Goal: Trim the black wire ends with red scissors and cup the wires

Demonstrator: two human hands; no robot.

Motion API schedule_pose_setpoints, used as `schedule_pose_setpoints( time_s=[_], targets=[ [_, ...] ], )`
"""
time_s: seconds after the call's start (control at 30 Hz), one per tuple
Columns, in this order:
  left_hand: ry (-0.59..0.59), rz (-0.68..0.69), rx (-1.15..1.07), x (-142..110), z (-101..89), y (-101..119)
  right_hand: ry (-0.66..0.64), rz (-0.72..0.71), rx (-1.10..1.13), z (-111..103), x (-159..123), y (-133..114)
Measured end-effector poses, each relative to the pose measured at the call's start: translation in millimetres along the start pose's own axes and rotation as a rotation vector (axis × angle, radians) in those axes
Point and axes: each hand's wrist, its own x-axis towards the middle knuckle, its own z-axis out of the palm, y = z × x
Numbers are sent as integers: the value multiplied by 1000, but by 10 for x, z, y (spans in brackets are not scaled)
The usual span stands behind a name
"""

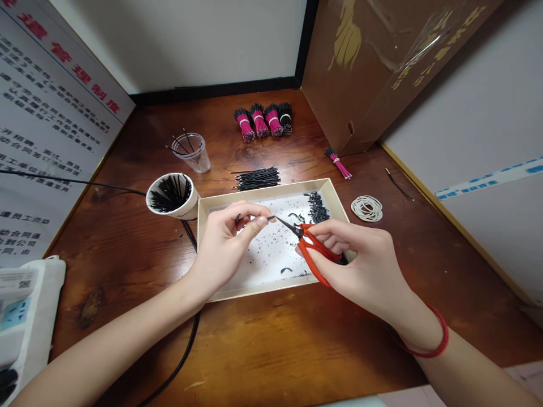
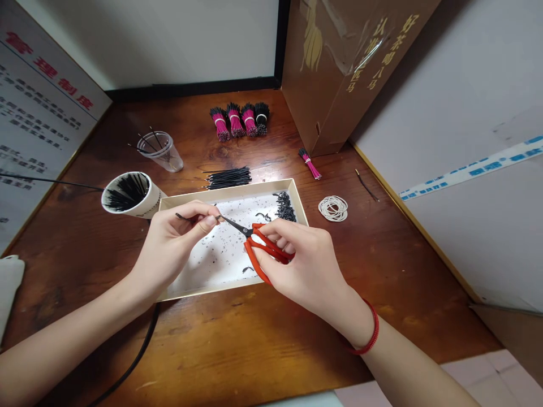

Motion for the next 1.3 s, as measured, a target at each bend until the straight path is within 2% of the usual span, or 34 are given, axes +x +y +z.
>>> schedule_pose_setpoints(
  time_s=[0.47, 0.77, 0.9, 1.3],
  targets=[
    [-2, 4, 3, 12, 1, 14, -3, 10, 4, -4, 1, -3],
    [-20, -60, -97, 8, 3, 32, -16, 27, 31, -3, 12, -7],
    [-12, -83, -76, 12, 10, 32, -30, 36, 49, -12, 14, -6],
    [-12, -74, -88, 14, 16, 41, -5, -1, 48, -8, 5, 1]
  ],
)
